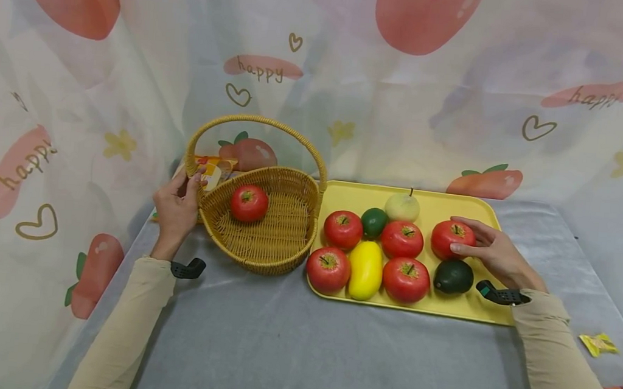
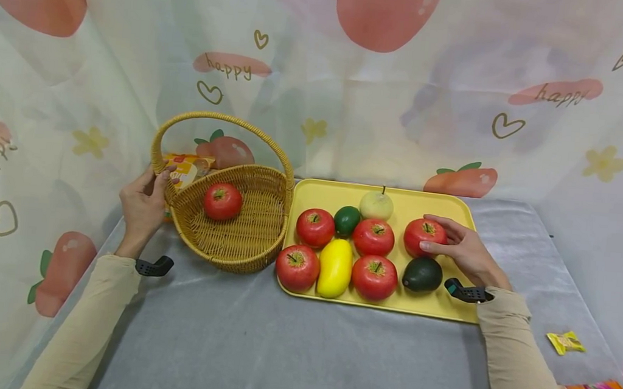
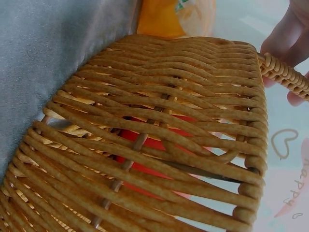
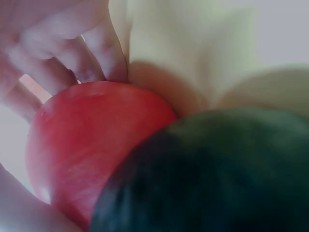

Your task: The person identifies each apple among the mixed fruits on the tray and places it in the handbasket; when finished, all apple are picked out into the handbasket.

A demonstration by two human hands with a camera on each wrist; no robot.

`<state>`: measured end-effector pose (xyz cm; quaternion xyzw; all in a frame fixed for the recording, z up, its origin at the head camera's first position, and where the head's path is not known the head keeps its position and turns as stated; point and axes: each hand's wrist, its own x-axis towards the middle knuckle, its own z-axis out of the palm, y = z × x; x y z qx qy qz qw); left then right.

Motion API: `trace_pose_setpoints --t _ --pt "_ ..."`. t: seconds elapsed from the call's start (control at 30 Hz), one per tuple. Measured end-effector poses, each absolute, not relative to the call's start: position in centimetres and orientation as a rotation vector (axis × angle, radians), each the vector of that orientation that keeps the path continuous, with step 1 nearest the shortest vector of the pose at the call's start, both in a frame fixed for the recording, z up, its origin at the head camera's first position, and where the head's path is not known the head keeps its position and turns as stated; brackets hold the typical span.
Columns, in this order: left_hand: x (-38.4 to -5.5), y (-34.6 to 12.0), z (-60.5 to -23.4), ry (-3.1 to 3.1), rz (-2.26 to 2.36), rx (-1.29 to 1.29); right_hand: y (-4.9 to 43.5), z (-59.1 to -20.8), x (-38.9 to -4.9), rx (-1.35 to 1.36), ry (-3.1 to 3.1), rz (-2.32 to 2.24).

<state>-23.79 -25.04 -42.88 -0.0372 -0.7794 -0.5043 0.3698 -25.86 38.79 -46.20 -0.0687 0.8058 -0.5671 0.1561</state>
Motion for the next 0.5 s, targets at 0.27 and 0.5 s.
trace_pose_setpoints --t 0.27,0.5 --pt "-23.4 -24.3 -42.2 -1.970 -1.293 -0.114 39.3 -46.2 -25.7 -0.111 2.413 -1.633" --pt "-23.9 -25.1 -43.0 -1.980 -1.297 -0.110 39.2 -44.9 -25.2 -0.041 2.482 -1.738"
